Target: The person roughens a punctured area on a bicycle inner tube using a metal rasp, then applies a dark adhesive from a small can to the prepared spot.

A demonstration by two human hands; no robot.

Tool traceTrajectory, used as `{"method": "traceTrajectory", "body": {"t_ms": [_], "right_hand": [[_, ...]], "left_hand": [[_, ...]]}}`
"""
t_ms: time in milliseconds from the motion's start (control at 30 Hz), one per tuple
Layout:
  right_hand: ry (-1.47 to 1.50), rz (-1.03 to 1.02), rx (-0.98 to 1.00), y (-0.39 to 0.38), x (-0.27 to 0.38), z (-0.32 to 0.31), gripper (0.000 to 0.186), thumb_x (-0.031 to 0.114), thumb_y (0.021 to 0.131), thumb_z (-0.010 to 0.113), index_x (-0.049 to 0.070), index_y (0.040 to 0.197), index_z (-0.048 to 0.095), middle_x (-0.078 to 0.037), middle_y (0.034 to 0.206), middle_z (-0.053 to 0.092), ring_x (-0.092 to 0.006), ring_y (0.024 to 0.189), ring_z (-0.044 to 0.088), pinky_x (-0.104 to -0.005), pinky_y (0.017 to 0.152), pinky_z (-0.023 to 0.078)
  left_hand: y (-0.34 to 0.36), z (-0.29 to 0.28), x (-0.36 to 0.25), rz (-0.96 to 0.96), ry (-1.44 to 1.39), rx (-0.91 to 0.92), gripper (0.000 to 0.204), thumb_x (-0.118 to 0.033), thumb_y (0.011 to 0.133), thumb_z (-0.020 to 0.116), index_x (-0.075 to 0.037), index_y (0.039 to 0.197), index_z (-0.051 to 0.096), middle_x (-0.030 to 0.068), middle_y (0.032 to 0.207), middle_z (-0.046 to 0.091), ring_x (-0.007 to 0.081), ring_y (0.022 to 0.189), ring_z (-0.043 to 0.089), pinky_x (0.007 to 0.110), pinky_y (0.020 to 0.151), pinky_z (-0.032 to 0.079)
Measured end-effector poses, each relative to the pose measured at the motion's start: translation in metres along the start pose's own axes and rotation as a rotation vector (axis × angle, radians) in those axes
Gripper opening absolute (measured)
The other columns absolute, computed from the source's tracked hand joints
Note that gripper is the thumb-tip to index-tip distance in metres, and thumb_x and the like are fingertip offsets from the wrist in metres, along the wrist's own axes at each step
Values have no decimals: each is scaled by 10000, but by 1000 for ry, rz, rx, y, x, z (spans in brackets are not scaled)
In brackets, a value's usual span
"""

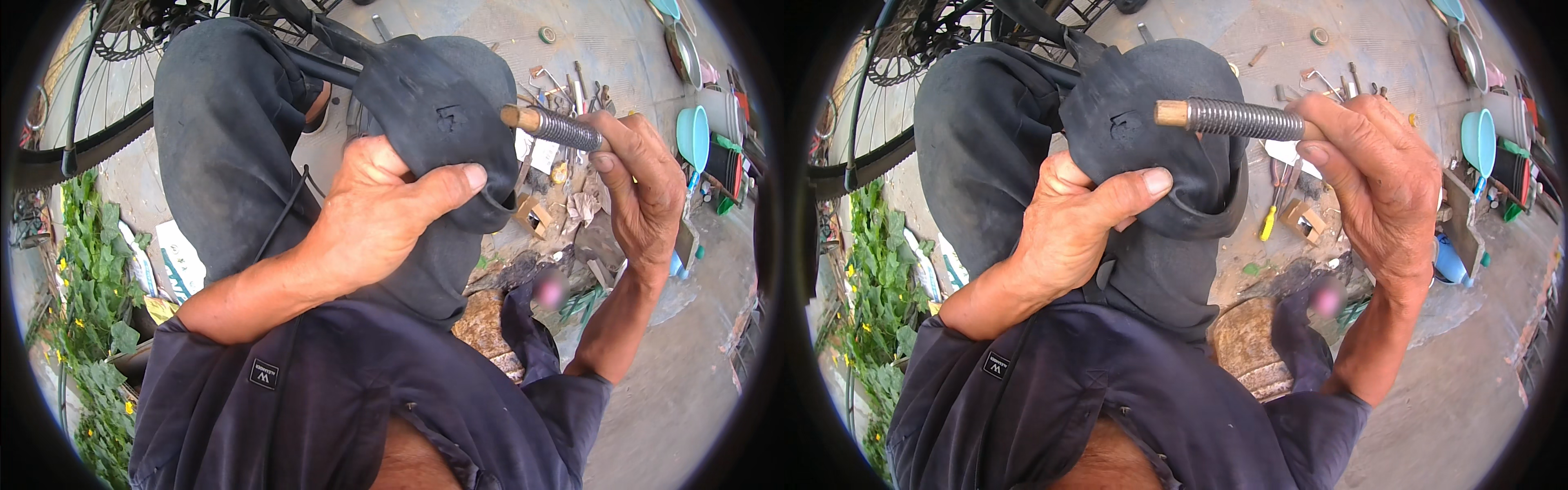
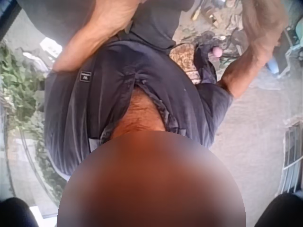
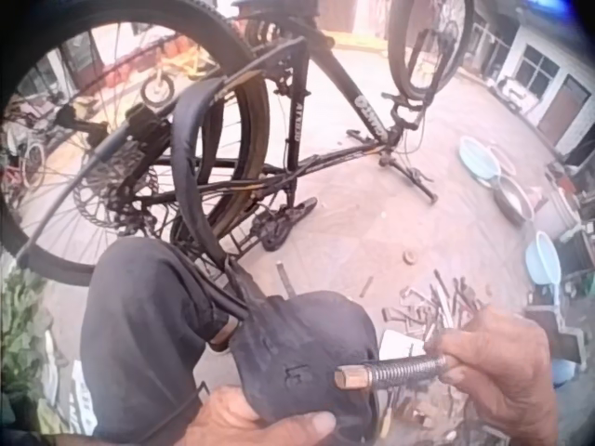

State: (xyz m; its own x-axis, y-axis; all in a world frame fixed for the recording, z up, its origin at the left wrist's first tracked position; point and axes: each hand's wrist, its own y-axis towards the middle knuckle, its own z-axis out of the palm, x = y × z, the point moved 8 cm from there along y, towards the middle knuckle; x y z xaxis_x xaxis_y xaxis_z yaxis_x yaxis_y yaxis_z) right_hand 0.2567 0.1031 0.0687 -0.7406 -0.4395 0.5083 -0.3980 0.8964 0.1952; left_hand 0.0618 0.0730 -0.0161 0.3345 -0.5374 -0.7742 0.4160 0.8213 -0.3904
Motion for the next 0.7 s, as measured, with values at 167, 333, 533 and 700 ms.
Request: {"method": "traceTrajectory", "body": {"t_ms": [167,333,533,700], "right_hand": [[-72,-95,93,5,14,13,276,94,791,798,49,1056,736,-47,779,607,-245,691,551,-363,634,447],[-58,127,-32,-2,-9,-18,278,84,803,794,40,1074,748,-67,771,588,-235,681,545,-352,632,448],[-190,-26,65,12,2,1,277,114,833,798,49,1099,757,-76,750,561,-210,679,543,-338,630,445],[60,153,-23,-6,-14,-22,281,138,877,780,9,1122,732,-59,824,652,-161,717,564,-295,670,463]], "left_hand": [[2,-3,1,-43,-4,64,132,-26,970,664,9,1076,735,-16,974,719,45,862,624,240,767,536],[2,1,-2,-46,4,13,140,-39,970,667,4,1085,736,-19,977,720,45,861,623,247,766,537],[3,-5,-2,-78,27,12,152,-29,969,668,7,1102,733,-10,1014,726,52,890,632,252,778,540],[2,-1,1,-47,-13,23,152,-19,967,668,5,1102,733,-16,993,724,47,880,631,245,772,540]]}}
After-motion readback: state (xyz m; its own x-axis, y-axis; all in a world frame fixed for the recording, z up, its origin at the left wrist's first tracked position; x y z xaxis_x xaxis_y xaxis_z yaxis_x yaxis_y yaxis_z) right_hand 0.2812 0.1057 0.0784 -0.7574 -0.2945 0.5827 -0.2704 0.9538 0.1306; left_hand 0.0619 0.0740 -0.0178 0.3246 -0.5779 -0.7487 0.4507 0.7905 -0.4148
